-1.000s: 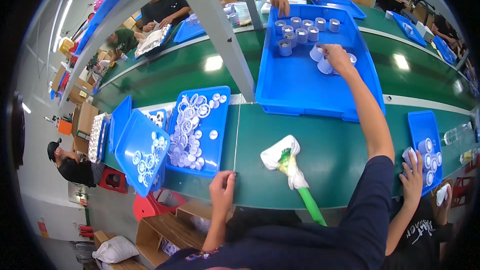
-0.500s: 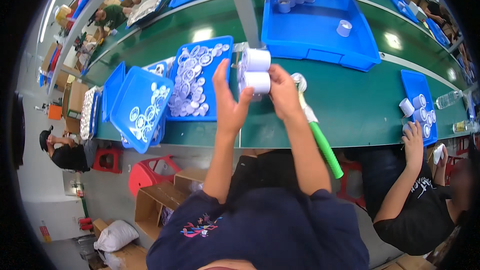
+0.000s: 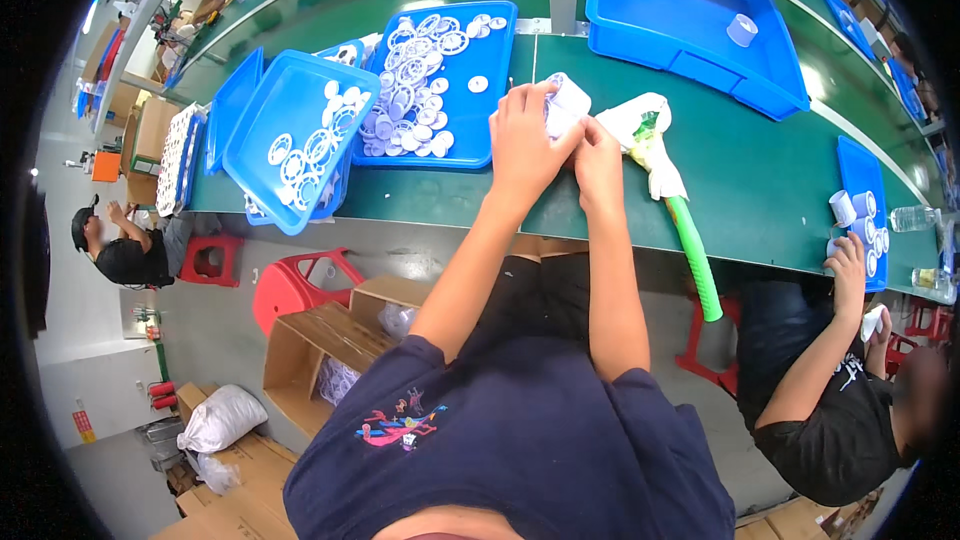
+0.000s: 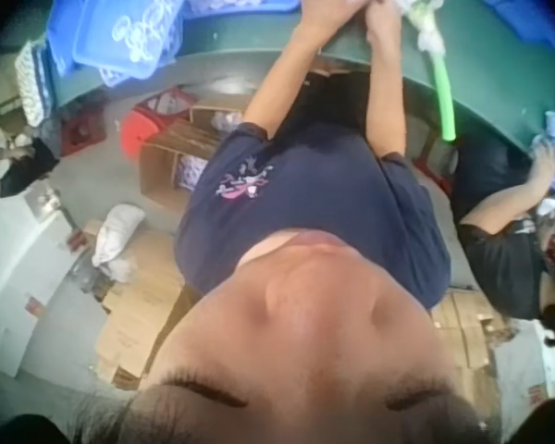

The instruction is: Assembling circular plastic components using a mallet and sorting them into trays and boxes.

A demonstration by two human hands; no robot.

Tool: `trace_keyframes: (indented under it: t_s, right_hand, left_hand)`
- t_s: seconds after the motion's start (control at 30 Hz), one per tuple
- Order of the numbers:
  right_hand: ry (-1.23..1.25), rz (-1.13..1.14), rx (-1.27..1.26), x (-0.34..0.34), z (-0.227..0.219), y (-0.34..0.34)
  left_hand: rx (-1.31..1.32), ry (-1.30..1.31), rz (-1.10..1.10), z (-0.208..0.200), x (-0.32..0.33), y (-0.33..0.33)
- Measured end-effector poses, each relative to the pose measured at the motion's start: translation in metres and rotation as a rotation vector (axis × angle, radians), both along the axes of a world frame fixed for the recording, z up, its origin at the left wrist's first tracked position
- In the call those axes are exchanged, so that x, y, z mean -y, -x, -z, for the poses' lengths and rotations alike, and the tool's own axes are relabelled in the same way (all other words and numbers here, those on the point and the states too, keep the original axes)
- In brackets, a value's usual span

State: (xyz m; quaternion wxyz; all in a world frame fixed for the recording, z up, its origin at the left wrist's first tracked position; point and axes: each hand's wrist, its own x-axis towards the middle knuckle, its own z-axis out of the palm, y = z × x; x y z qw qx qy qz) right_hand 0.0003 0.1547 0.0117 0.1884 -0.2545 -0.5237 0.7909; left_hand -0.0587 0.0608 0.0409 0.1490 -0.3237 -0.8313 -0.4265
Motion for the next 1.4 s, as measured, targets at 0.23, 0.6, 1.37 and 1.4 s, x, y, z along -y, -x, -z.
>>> trace_keyframes:
  t_s: [0.23,0.6,1.37,1.4]
  right_hand:
    - [-1.038,0.367,0.09,-0.008,-0.038,-0.066]
    - [-1.303,0.33,0.506,-0.08,-0.011,-0.13]
    - [-0.638,-0.148,0.115,0.03,-0.019,-0.066]
    - [-0.592,-0.171,0.121,0.029,-0.02,-0.067]
  left_hand:
    - [-0.116,0.096,-0.126,0.008,-0.019,-0.018]
    - [-0.021,-0.266,0.198,-0.044,0.042,-0.054]
    - [0.431,-0.145,0.067,0.005,0.089,-0.134]
    - [0.413,-0.116,0.063,0.015,0.079,-0.129]
